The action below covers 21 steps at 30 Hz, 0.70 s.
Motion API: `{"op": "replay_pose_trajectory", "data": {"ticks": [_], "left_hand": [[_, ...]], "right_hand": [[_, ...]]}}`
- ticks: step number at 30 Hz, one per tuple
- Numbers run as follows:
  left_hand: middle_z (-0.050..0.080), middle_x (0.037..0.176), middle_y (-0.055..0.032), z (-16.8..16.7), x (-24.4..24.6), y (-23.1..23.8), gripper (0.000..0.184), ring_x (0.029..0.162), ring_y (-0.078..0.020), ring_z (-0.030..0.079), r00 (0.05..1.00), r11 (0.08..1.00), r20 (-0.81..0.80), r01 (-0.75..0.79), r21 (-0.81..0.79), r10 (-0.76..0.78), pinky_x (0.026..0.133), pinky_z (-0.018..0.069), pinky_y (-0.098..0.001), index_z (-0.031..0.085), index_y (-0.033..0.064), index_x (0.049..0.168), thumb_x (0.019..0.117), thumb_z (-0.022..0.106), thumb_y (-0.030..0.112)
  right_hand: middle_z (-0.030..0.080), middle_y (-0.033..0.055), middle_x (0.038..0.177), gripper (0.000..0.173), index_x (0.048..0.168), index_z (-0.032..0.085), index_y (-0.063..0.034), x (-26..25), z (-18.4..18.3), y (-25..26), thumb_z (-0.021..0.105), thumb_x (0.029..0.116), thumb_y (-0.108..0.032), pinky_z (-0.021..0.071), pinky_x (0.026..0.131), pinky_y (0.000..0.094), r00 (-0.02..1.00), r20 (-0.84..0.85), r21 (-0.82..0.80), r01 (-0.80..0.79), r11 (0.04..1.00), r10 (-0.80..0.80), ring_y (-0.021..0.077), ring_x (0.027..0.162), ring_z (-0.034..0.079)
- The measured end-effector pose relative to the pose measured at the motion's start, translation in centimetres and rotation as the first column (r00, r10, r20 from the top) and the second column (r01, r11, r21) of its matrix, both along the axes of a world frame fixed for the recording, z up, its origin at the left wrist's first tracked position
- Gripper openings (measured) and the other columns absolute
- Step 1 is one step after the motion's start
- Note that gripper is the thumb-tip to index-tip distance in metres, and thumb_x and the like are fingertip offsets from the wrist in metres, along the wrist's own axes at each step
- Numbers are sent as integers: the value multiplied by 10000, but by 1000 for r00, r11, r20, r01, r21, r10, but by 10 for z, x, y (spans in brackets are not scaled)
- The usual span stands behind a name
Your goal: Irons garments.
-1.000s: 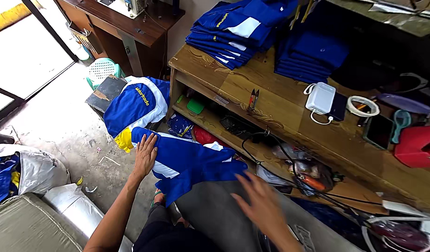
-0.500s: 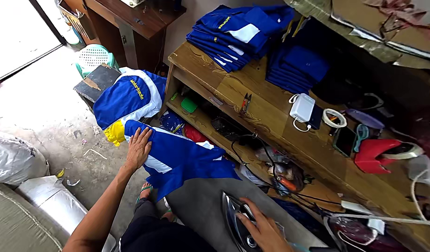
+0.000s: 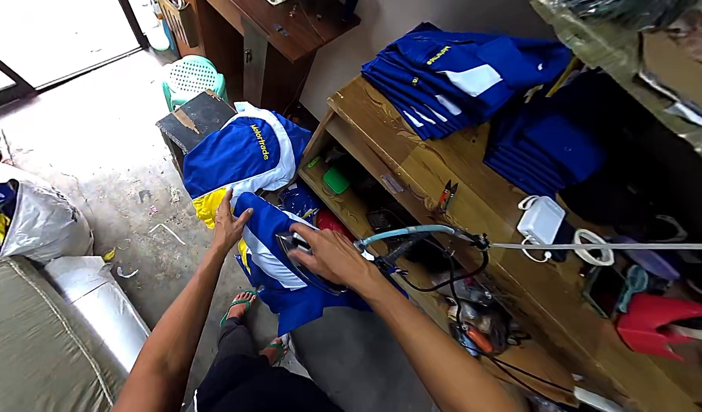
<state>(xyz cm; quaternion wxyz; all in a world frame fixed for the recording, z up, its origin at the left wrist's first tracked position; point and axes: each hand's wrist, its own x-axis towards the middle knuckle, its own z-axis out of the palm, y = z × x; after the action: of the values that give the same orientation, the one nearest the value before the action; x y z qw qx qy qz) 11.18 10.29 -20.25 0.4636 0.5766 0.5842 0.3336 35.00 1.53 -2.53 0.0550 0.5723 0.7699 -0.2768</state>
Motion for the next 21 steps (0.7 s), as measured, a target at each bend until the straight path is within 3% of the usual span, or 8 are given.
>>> {"op": "replay_pose_trajectory", "data": {"ticks": [1, 2, 4, 6, 12, 16, 21], "left_hand": [[479, 1535, -214, -8, -5, 5, 903, 1411, -329, 484, 996, 992, 84, -1, -124, 11, 1159, 403, -527, 256, 78, 1615, 924, 749, 383], [572, 1439, -207, -15, -9, 10, 837, 1305, -291, 585, 983, 978, 181, 20, -208, 18, 1105, 472, -491, 315, 70, 1582, 931, 755, 358], [712, 1106, -177, -27, -13, 19, 449, 1006, -216, 698, 951, 965, 309, 76, -249, 5, 945, 562, -423, 603, -29, 1290, 978, 704, 277], [708, 954, -125, -29, -19, 23, 283, 884, -161, 682, 947, 965, 321, 108, -240, -26, 874, 561, -386, 660, -35, 1103, 1021, 639, 235], [693, 947, -131, -36, -26, 24, 291, 866, -177, 684, 970, 970, 243, 85, -228, -28, 841, 569, -395, 642, -13, 1118, 1063, 562, 261], [699, 945, -108, -38, -26, 21, 273, 861, -149, 687, 960, 968, 279, 87, -236, -18, 826, 576, -368, 649, -9, 1094, 1063, 556, 247], [723, 906, -61, -29, -30, 23, 316, 837, -113, 689, 951, 958, 309, 86, -273, 2, 821, 571, -346, 709, 27, 1030, 1032, 619, 330]], "right_hand": [[708, 170, 923, 445, 1359, 577, -177, 3, -3, -9, 614, 982, -411, 541, 739, 595, 999, 9, 8, -37, 999, 37, 391, 856, 702], [707, 175, 912, 431, 1359, 578, -182, 6, -3, -16, 644, 964, -338, 540, 726, 597, 998, 26, 10, -64, 998, 64, 401, 841, 701], [702, 177, 900, 455, 1366, 582, -192, 7, -2, -20, 658, 917, -196, 536, 706, 583, 995, 63, 27, -75, 997, 74, 403, 822, 699], [700, 175, 903, 464, 1359, 586, -189, -7, -2, -17, 647, 901, -149, 537, 689, 572, 996, 79, 56, -38, 998, 34, 397, 818, 700], [705, 179, 946, 474, 1382, 558, -192, -52, 5, 13, 605, 916, -117, 533, 717, 577, 989, 115, -3, 92, 996, -91, 400, 882, 703], [726, 171, 978, 482, 1402, 560, -201, -24, 1, 7, 626, 925, -172, 551, 752, 591, 947, 115, 7, 302, 953, -301, 395, 898, 713], [729, 158, 963, 457, 1383, 573, -207, -1, -3, -3, 634, 929, -204, 549, 744, 577, 916, 128, 33, 379, 925, -379, 380, 884, 714]]}}
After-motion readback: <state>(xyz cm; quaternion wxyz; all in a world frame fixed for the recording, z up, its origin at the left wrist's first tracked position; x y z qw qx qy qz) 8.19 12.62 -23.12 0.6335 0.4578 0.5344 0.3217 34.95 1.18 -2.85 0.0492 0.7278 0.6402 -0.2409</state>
